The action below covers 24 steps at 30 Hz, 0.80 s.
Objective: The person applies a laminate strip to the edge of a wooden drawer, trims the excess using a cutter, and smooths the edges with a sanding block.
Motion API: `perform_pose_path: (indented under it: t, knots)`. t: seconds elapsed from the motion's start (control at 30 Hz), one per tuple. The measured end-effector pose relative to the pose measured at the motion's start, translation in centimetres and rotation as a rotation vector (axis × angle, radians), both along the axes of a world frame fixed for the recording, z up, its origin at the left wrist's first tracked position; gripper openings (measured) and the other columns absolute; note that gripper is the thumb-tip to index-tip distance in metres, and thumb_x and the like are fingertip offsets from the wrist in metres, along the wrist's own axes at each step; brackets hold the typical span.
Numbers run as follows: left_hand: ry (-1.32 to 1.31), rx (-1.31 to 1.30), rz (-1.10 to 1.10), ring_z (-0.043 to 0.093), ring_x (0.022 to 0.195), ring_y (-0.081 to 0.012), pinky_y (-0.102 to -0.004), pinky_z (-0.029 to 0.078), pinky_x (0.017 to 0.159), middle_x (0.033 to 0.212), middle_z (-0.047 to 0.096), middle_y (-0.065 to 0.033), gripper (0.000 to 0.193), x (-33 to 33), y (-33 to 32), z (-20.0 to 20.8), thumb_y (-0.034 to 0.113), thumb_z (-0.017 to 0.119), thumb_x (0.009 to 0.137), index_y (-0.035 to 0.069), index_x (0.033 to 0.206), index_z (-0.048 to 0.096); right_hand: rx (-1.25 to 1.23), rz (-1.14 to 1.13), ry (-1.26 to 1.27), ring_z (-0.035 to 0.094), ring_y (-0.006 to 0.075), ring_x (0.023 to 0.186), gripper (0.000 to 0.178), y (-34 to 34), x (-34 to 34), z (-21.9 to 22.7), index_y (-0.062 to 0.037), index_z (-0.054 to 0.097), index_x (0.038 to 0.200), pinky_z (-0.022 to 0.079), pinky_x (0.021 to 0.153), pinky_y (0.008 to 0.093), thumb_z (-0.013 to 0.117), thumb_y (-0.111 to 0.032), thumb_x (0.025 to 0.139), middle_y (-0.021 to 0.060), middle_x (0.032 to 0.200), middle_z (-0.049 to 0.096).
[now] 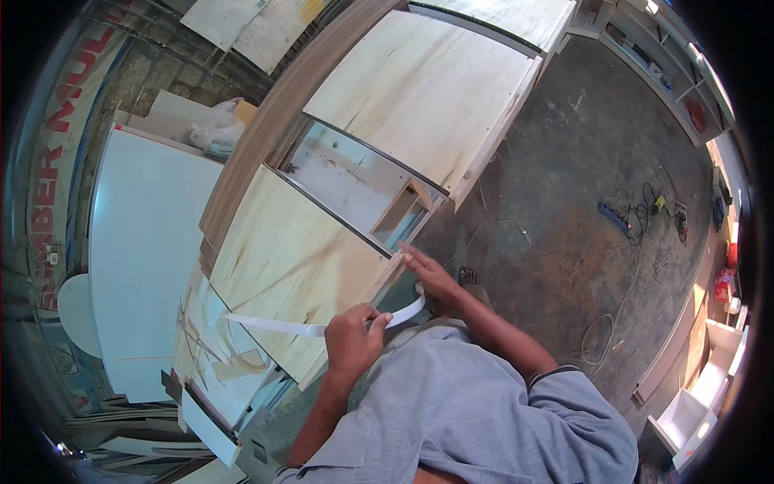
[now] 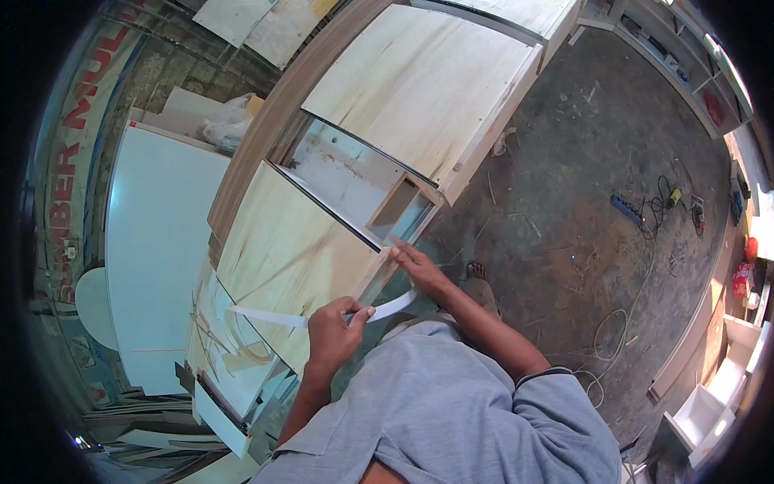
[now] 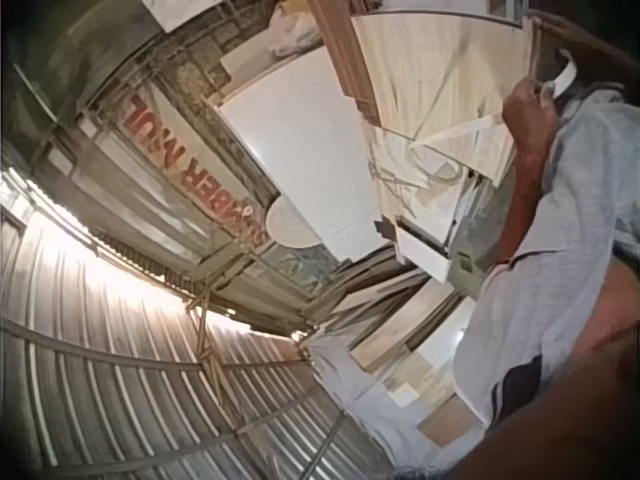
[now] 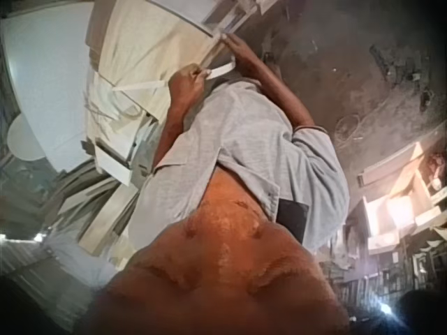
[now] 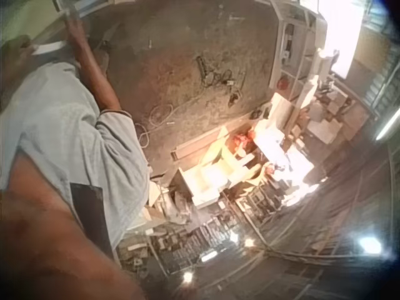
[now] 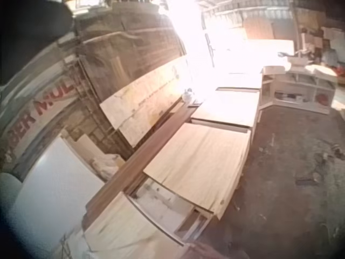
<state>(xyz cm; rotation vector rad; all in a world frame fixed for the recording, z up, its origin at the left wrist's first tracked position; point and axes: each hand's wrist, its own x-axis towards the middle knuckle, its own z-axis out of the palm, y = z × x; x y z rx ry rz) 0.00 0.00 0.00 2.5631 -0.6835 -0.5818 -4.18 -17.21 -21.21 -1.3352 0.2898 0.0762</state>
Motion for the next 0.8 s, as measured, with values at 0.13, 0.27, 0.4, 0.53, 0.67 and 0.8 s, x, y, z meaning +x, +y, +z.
perform_pose_path:
  t: [0.13,0.27,0.4,0.53,0.67,0.8]
  knots:
    - [-0.002,-0.009,0.016,0.067,0.062,-0.0233,-0.0367,0.050,0.061,0.072,0.070,-0.0130,0.021,-0.3,0.3,0.7,0.021,0.080,0.087,0.001,0.082,0.072,0.077,-0.242,0.405,0.042,0.0279,0.145,0.066,0.6,-4.7,-4.2,-0.0094,0.046,0.153,0.032,0.119,0.0382,0.046,-0.055,0.106,0.0152,0.154,0.048]
    - [0.060,-0.106,0.106,0.064,0.059,-0.0217,-0.0338,0.049,0.059,0.069,0.068,-0.0121,0.022,1.1,-2.6,0.4,0.018,0.081,0.086,0.000,0.080,0.070,0.436,-0.046,0.585,0.056,0.0291,0.130,0.053,-2.5,-4.2,-5.7,-0.0049,0.057,0.139,0.045,0.109,0.0425,0.049,-0.047,0.107,0.0144,0.137,0.062]
    - [0.063,-0.014,0.113,0.063,0.058,-0.0210,-0.0335,0.049,0.059,0.068,0.067,-0.0117,0.022,1.9,-5.5,0.2,0.017,0.080,0.086,-0.001,0.080,0.070,1.023,0.028,0.447,0.070,0.0239,0.106,0.035,-3.8,-3.0,-3.8,-0.0088,0.066,0.119,0.056,0.095,0.0407,0.053,-0.039,0.107,0.0118,0.108,0.072]
    - [-0.020,0.185,0.137,0.065,0.062,-0.0272,-0.0376,0.049,0.060,0.070,0.068,-0.0137,0.025,2.3,-6.9,-0.3,0.023,0.078,0.087,0.001,0.080,0.069,1.084,-0.170,0.526,0.072,0.0190,0.085,0.022,-4.7,-2.4,-7.5,-0.0088,0.067,0.110,0.061,0.081,0.0353,0.061,-0.029,0.104,0.0062,0.095,0.071]
    - [0.092,0.520,0.082,0.066,0.066,-0.0356,-0.0438,0.049,0.061,0.070,0.066,-0.0160,0.037,3.3,-9.4,-0.2,0.038,0.073,0.090,0.003,0.079,0.068,1.004,-0.263,0.543,0.070,0.0156,0.072,0.014,-5.7,-0.8,-8.6,-0.0078,0.066,0.104,0.061,0.072,0.0312,0.070,-0.020,0.099,0.0044,0.090,0.070]
    - [0.128,0.532,0.087,0.065,0.065,-0.0378,-0.0454,0.048,0.062,0.068,0.065,-0.0172,0.041,4.5,-11.5,-0.9,0.043,0.071,0.091,0.004,0.078,0.068,0.905,-0.272,0.613,0.069,0.0153,0.072,0.018,-6.2,0.4,-9.3,-0.0051,0.066,0.104,0.061,0.071,0.0311,0.072,-0.020,0.097,0.0035,0.087,0.068]
